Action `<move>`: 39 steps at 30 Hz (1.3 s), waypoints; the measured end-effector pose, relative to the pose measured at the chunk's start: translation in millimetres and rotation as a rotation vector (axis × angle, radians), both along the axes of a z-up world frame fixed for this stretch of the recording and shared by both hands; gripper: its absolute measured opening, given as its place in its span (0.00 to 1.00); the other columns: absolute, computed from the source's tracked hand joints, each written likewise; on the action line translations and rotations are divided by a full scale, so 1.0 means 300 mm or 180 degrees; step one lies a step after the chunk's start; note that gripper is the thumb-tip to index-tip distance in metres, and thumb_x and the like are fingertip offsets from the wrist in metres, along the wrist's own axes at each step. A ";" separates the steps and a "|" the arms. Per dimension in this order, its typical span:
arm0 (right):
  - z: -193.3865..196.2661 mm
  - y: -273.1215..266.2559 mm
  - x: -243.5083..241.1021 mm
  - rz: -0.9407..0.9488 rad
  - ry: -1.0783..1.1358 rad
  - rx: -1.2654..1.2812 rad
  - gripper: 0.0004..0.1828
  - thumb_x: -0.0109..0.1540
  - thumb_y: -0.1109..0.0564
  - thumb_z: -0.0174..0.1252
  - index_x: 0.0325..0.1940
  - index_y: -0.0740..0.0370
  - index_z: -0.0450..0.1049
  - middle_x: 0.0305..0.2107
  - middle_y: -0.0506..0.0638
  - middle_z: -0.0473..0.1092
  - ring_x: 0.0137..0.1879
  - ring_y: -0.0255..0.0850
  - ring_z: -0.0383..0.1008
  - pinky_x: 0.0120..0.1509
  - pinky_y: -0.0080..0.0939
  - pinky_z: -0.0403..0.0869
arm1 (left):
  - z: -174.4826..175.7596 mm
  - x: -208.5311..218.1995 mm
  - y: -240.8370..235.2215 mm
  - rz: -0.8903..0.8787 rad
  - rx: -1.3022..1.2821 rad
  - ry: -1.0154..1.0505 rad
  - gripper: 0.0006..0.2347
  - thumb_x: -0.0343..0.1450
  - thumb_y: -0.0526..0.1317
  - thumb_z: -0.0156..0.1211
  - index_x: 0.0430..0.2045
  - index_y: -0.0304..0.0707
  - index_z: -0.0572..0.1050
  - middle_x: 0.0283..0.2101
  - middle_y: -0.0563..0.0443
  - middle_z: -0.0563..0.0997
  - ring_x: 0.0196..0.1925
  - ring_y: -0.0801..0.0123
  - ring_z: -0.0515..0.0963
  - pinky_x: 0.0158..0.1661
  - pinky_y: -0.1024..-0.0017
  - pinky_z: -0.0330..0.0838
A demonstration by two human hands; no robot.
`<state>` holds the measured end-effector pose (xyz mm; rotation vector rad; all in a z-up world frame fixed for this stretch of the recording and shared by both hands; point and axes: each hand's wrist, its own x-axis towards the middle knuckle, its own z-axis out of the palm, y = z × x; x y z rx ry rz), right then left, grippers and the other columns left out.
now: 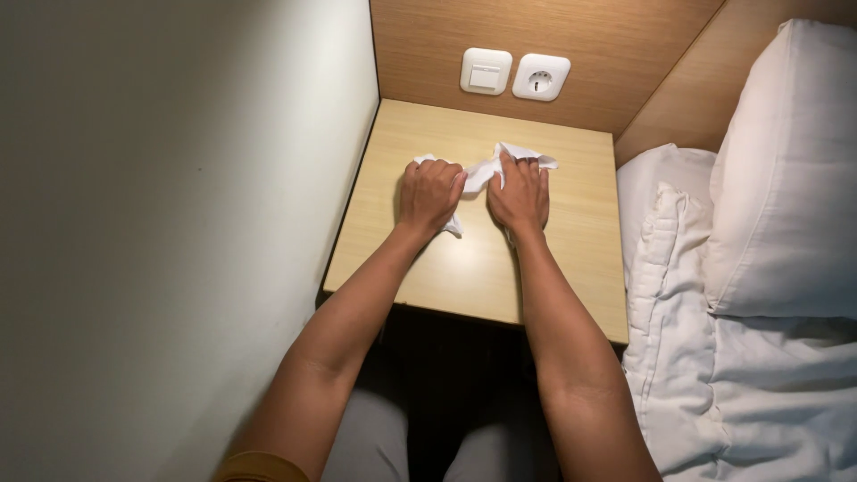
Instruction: Wiping down various surfaces in a hotel room including a nightstand, bed edge, and desk using tissues.
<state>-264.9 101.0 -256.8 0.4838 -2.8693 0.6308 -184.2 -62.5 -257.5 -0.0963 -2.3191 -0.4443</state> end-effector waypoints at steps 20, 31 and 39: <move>0.039 0.134 0.324 0.0565 -0.0035 0.0114 0.44 0.64 0.26 0.45 0.76 0.52 0.60 0.64 0.59 0.65 0.73 0.53 0.57 0.81 0.60 0.45 | 0.004 0.136 0.156 0.0228 0.0455 0.0343 0.14 0.78 0.47 0.52 0.25 0.41 0.77 0.28 0.51 0.79 0.36 0.58 0.77 0.40 0.60 0.65; 0.034 0.124 0.332 0.0606 -0.0018 0.0406 0.57 0.54 0.15 0.51 0.78 0.46 0.55 0.68 0.61 0.59 0.77 0.59 0.50 0.80 0.62 0.40 | 0.091 0.170 0.108 0.0125 0.1386 -0.0018 0.17 0.77 0.47 0.49 0.24 0.40 0.81 0.31 0.50 0.83 0.39 0.57 0.81 0.46 0.60 0.69; 0.050 0.130 0.355 0.0552 0.0041 0.0342 0.41 0.64 0.27 0.46 0.75 0.50 0.61 0.66 0.61 0.64 0.76 0.55 0.55 0.82 0.60 0.45 | -0.035 0.207 0.096 -0.0383 0.0222 -0.1225 0.20 0.80 0.48 0.37 0.62 0.41 0.72 0.70 0.42 0.68 0.72 0.47 0.62 0.67 0.47 0.53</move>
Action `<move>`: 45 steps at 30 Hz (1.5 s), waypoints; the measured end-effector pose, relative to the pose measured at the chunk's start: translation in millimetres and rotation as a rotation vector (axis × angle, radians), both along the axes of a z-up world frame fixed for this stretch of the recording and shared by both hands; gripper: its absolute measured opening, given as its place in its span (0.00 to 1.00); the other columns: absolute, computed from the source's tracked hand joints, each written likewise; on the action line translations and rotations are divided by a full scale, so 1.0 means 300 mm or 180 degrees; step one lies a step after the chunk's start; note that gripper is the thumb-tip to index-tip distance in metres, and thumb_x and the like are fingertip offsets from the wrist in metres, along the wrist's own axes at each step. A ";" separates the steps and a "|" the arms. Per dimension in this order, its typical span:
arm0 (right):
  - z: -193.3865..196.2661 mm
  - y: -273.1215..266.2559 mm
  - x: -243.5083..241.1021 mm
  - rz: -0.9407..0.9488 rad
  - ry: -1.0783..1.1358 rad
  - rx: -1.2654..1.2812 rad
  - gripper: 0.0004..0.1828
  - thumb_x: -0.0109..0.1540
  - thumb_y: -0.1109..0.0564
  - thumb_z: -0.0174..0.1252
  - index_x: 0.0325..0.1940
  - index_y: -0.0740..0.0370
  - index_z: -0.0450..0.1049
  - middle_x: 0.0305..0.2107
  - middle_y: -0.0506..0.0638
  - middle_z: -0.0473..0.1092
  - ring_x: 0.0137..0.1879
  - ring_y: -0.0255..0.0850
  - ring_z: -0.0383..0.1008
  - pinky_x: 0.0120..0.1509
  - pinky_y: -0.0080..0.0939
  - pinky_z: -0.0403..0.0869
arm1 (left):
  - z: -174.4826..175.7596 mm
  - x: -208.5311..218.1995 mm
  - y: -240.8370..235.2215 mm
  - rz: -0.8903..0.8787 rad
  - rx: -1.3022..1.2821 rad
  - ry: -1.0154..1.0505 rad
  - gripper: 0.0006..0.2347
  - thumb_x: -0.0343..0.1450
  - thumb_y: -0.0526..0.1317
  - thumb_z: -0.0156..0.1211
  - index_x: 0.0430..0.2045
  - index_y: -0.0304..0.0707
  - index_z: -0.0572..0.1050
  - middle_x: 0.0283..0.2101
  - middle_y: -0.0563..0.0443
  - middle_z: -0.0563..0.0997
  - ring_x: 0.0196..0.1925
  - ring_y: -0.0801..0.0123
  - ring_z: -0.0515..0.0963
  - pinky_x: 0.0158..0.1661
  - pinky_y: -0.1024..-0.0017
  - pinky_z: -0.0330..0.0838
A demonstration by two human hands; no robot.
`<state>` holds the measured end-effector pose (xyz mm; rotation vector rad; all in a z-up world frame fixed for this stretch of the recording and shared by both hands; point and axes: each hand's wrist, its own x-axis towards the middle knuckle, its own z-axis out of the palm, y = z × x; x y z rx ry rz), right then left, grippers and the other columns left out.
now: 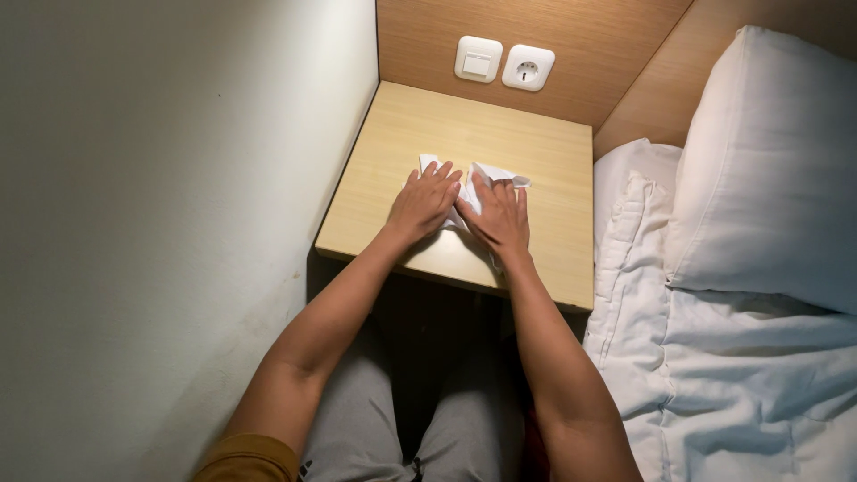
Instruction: Wiping down various surfaces in a hotel room including a nightstand, bed edge, and desk using tissues.
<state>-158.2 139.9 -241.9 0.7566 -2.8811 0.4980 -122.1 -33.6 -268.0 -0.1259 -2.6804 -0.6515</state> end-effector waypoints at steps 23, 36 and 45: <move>-0.068 0.052 0.056 -0.0286 0.0015 0.0213 0.36 0.68 0.44 0.39 0.79 0.59 0.52 0.73 0.61 0.53 0.78 0.61 0.47 0.80 0.64 0.42 | -0.044 0.068 0.064 0.0259 -0.0804 -0.0258 0.23 0.77 0.49 0.42 0.67 0.41 0.65 0.73 0.40 0.60 0.76 0.45 0.55 0.69 0.41 0.46; -0.037 0.035 -0.163 -0.0469 -0.0243 0.0296 0.36 0.68 0.40 0.37 0.79 0.53 0.48 0.74 0.57 0.50 0.79 0.60 0.45 0.81 0.62 0.38 | -0.020 -0.192 0.063 0.0430 -0.0758 -0.0431 0.24 0.77 0.50 0.37 0.69 0.45 0.61 0.75 0.44 0.56 0.77 0.50 0.51 0.71 0.45 0.40; -0.035 0.004 -0.372 -0.0749 -0.0498 0.0241 0.40 0.66 0.41 0.35 0.82 0.53 0.44 0.76 0.56 0.44 0.81 0.57 0.38 0.81 0.58 0.35 | -0.046 -0.357 -0.045 0.0739 -0.0579 -0.0563 0.27 0.77 0.50 0.38 0.71 0.36 0.57 0.76 0.43 0.53 0.78 0.50 0.48 0.73 0.49 0.37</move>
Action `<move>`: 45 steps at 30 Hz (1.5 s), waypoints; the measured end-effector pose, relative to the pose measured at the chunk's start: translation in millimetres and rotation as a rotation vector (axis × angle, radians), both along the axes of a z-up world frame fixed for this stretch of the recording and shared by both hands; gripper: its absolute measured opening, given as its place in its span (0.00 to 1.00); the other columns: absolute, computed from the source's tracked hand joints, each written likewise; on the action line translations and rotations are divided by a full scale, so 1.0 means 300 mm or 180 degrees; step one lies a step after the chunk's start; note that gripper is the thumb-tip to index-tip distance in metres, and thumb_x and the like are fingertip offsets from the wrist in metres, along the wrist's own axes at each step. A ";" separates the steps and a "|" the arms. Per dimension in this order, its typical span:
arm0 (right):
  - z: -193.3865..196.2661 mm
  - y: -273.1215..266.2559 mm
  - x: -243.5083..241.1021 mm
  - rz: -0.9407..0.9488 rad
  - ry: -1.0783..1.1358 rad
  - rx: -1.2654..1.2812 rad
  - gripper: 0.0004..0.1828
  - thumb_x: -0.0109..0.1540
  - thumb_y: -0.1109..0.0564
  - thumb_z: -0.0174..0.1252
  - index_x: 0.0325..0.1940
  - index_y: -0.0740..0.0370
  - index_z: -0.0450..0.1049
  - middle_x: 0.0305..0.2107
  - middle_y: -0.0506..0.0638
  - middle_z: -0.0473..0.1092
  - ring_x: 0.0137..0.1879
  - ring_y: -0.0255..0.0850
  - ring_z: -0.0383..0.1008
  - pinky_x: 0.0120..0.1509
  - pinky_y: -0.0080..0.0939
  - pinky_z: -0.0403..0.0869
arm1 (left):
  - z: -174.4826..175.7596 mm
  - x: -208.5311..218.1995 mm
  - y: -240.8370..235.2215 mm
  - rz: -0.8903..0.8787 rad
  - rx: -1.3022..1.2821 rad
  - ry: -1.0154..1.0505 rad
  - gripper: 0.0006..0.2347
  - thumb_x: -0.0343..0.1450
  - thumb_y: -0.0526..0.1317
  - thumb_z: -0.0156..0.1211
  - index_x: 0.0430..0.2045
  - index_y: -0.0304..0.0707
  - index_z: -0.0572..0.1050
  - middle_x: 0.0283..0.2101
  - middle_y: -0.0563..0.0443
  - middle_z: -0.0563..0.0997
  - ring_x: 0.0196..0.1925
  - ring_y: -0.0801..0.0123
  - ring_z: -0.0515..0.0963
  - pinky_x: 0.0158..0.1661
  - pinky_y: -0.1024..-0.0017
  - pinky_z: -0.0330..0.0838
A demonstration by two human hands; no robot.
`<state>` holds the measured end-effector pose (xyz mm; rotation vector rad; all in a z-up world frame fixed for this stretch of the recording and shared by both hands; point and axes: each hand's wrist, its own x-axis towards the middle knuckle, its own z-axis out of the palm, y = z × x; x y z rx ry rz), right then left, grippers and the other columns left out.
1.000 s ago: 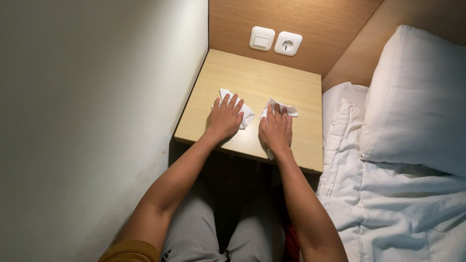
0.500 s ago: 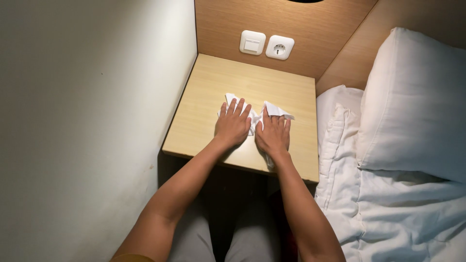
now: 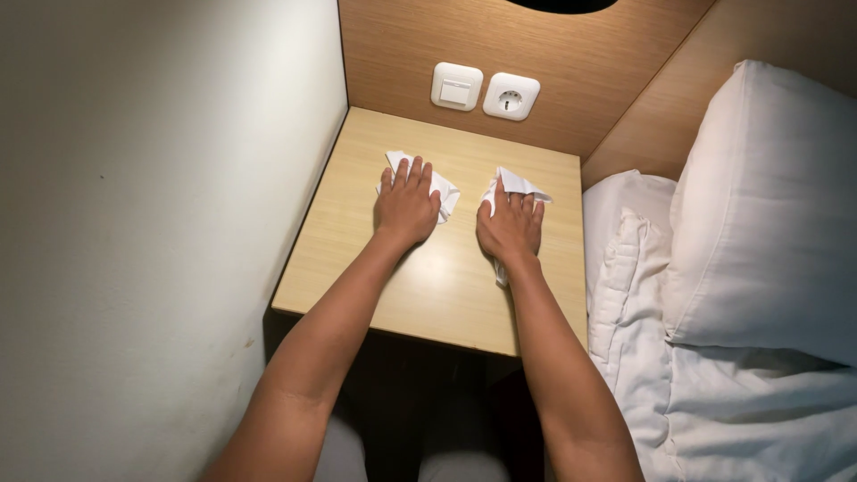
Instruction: Wiping down various surfaces in a hotel room including a nightstand, bed edge, and desk using tissues.
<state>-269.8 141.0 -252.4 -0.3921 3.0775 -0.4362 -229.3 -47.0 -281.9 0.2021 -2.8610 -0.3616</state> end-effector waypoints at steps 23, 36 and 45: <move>-0.010 0.001 0.089 0.0213 0.0057 0.0093 0.38 0.68 0.40 0.34 0.82 0.52 0.45 0.76 0.60 0.45 0.81 0.59 0.40 0.82 0.60 0.34 | 0.009 0.012 -0.006 0.0208 -0.0016 -0.0096 0.28 0.77 0.52 0.36 0.71 0.32 0.54 0.77 0.41 0.50 0.79 0.52 0.45 0.73 0.52 0.35; -0.019 0.068 0.348 0.0569 0.0180 0.0175 0.37 0.68 0.41 0.35 0.80 0.57 0.47 0.74 0.62 0.49 0.79 0.60 0.44 0.80 0.66 0.37 | -0.001 0.322 0.042 -0.0155 -0.0135 -0.0010 0.28 0.77 0.52 0.37 0.70 0.32 0.56 0.76 0.40 0.54 0.79 0.53 0.48 0.73 0.48 0.38; -0.063 0.026 0.442 0.0823 0.0213 0.0191 0.38 0.68 0.41 0.35 0.80 0.58 0.48 0.72 0.64 0.52 0.77 0.63 0.48 0.80 0.68 0.38 | -0.018 0.458 0.056 0.0028 -0.0171 0.0036 0.27 0.78 0.52 0.38 0.71 0.35 0.57 0.77 0.43 0.55 0.79 0.56 0.50 0.73 0.48 0.40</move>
